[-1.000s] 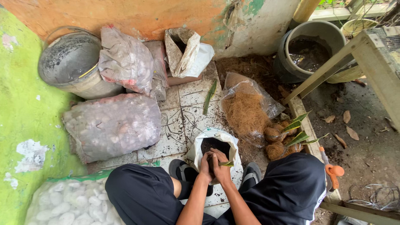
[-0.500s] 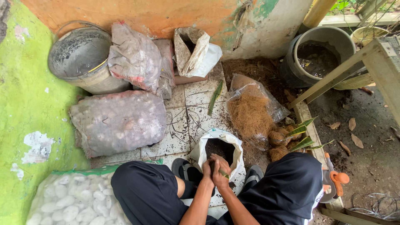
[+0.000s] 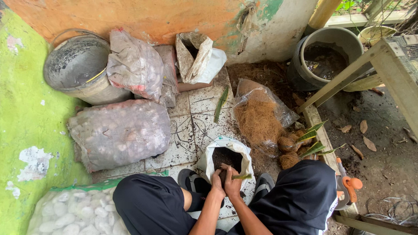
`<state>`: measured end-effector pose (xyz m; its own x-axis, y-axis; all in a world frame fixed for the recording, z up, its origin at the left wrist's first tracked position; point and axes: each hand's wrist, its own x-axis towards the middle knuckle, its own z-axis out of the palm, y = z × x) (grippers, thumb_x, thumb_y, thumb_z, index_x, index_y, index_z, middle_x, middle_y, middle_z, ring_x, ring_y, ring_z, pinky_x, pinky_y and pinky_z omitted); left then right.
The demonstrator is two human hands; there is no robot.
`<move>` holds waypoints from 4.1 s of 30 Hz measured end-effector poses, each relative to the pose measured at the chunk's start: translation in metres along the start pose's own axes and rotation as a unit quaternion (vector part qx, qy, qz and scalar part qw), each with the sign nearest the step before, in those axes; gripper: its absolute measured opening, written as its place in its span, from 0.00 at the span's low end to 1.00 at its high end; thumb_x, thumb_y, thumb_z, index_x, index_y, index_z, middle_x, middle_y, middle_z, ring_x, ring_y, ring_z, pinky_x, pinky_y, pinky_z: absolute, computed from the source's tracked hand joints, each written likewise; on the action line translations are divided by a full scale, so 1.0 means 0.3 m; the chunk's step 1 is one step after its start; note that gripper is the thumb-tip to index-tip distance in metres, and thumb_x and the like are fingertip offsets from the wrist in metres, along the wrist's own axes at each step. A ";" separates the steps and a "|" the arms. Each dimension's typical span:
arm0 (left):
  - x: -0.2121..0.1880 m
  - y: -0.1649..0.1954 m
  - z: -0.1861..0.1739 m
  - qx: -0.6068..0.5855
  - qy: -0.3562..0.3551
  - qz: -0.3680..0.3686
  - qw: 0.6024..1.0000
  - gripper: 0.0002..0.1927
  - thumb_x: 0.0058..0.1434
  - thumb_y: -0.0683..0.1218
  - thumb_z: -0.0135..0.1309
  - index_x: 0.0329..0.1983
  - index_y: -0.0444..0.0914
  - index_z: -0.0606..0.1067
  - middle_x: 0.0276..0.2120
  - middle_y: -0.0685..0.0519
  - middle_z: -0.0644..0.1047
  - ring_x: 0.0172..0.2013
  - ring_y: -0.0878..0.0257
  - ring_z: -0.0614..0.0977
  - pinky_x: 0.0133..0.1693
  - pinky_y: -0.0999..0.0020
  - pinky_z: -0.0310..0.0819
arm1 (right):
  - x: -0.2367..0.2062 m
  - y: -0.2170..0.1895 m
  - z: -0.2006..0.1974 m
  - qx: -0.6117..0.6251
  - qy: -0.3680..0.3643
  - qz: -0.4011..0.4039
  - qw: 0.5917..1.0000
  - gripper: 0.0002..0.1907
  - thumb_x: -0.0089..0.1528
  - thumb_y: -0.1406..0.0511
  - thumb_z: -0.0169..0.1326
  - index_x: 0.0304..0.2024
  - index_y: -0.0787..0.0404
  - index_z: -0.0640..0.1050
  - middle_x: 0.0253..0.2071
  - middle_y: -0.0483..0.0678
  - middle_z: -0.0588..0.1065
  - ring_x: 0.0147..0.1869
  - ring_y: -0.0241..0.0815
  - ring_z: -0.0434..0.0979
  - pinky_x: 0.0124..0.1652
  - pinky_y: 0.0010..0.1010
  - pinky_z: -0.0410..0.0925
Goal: The person sits on a tiled floor and packs soil around a small plant inside a white bag. They use both hands to press and adjust the soil, ensuring the plant is stable within the bag.
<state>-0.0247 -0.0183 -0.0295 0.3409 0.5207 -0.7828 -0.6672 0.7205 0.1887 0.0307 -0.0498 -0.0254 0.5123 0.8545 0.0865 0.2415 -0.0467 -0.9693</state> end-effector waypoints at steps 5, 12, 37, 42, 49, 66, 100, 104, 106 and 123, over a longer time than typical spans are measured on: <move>0.001 -0.002 0.009 -0.077 -0.028 0.004 0.997 0.18 0.69 0.55 0.38 0.35 0.44 0.76 0.37 0.55 0.80 0.41 0.59 0.81 0.48 0.63 0.74 | 0.006 0.002 -0.007 -0.015 -0.023 0.037 0.999 0.19 0.68 0.63 0.45 0.40 0.69 0.84 0.41 0.55 0.84 0.46 0.52 0.85 0.49 0.36 0.73; 0.009 0.004 0.044 -0.088 -0.099 -0.018 0.991 0.16 0.70 0.50 0.40 0.26 0.45 0.70 0.28 0.57 0.75 0.34 0.62 0.77 0.42 0.68 0.73 | -0.004 -0.007 -0.007 -0.055 0.018 -0.048 0.997 0.17 0.68 0.66 0.48 0.31 0.71 0.81 0.33 0.55 0.83 0.40 0.51 0.86 0.45 0.37 0.75; 0.018 0.106 0.043 -0.070 -0.059 -0.052 0.994 0.25 0.66 0.61 0.42 0.49 0.38 0.77 0.43 0.48 0.81 0.43 0.51 0.83 0.50 0.56 0.77 | 0.065 0.006 -0.040 -0.040 -0.044 -0.064 0.996 0.16 0.69 0.63 0.46 0.53 0.63 0.79 0.59 0.55 0.77 0.66 0.54 0.73 0.66 0.41 0.60; 0.012 0.101 0.046 -0.073 -0.130 -0.019 0.989 0.22 0.68 0.60 0.46 0.46 0.39 0.78 0.40 0.49 0.82 0.41 0.52 0.83 0.49 0.57 0.77 | 0.055 0.009 -0.042 -0.020 -0.047 -0.055 0.997 0.12 0.65 0.66 0.51 0.47 0.65 0.81 0.57 0.54 0.79 0.63 0.53 0.77 0.63 0.41 0.65; -0.006 0.089 0.065 -0.085 -0.107 -0.031 0.990 0.24 0.59 0.59 0.49 0.44 0.35 0.79 0.39 0.47 0.83 0.42 0.52 0.84 0.49 0.57 0.78 | 0.051 0.026 -0.030 -0.047 -0.047 -0.088 0.994 0.11 0.63 0.66 0.56 0.45 0.65 0.83 0.55 0.54 0.80 0.63 0.54 0.77 0.64 0.44 0.63; -0.020 0.056 0.070 0.141 -0.061 0.136 0.979 0.18 0.68 0.58 0.43 0.47 0.42 0.73 0.42 0.53 0.78 0.43 0.59 0.80 0.48 0.64 0.76 | 0.066 0.009 -0.012 -0.168 -0.034 -0.147 0.974 0.07 0.60 0.62 0.62 0.36 0.57 0.87 0.42 0.48 0.85 0.57 0.46 0.82 0.65 0.51 0.61; 0.027 0.034 -0.017 0.044 -0.193 -0.050 0.979 0.16 0.70 0.53 0.49 0.27 0.44 0.70 0.23 0.58 0.71 0.23 0.67 0.73 0.27 0.70 0.68 | 0.000 -0.054 -0.008 -0.176 0.069 -0.264 0.946 0.07 0.57 0.73 0.55 0.24 0.62 0.75 0.29 0.47 0.78 0.32 0.45 0.78 0.51 0.42 0.64; 0.025 0.036 -0.022 0.031 -0.187 -0.039 0.981 0.14 0.70 0.53 0.50 0.30 0.43 0.71 0.27 0.57 0.73 0.29 0.67 0.76 0.34 0.70 0.71 | 0.003 -0.030 0.005 -0.156 0.071 -0.247 0.954 0.09 0.58 0.72 0.56 0.22 0.62 0.75 0.26 0.47 0.77 0.31 0.44 0.77 0.47 0.40 0.64; 0.018 0.035 -0.018 0.021 -0.172 -0.052 0.983 0.14 0.70 0.53 0.50 0.30 0.43 0.72 0.28 0.57 0.73 0.30 0.66 0.76 0.35 0.70 0.72 | -0.004 -0.021 0.009 -0.137 0.070 -0.239 0.959 0.09 0.59 0.72 0.55 0.22 0.61 0.75 0.26 0.46 0.77 0.30 0.44 0.77 0.46 0.39 0.64; -0.008 0.095 0.035 0.029 -0.093 -0.076 0.992 0.16 0.67 0.57 0.49 0.30 0.44 0.78 0.30 0.56 0.79 0.36 0.61 0.80 0.44 0.63 0.74 | 0.052 -0.005 -0.009 -0.131 0.054 -0.131 0.981 0.12 0.67 0.65 0.53 0.32 0.66 0.80 0.28 0.51 0.78 0.35 0.46 0.78 0.58 0.44 0.67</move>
<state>-0.0375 0.0057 -0.0159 0.5545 0.4751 -0.6832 -0.5610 0.8198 0.1148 0.0406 -0.0379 -0.0220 0.4848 0.7959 0.3626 0.5732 0.0240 -0.8191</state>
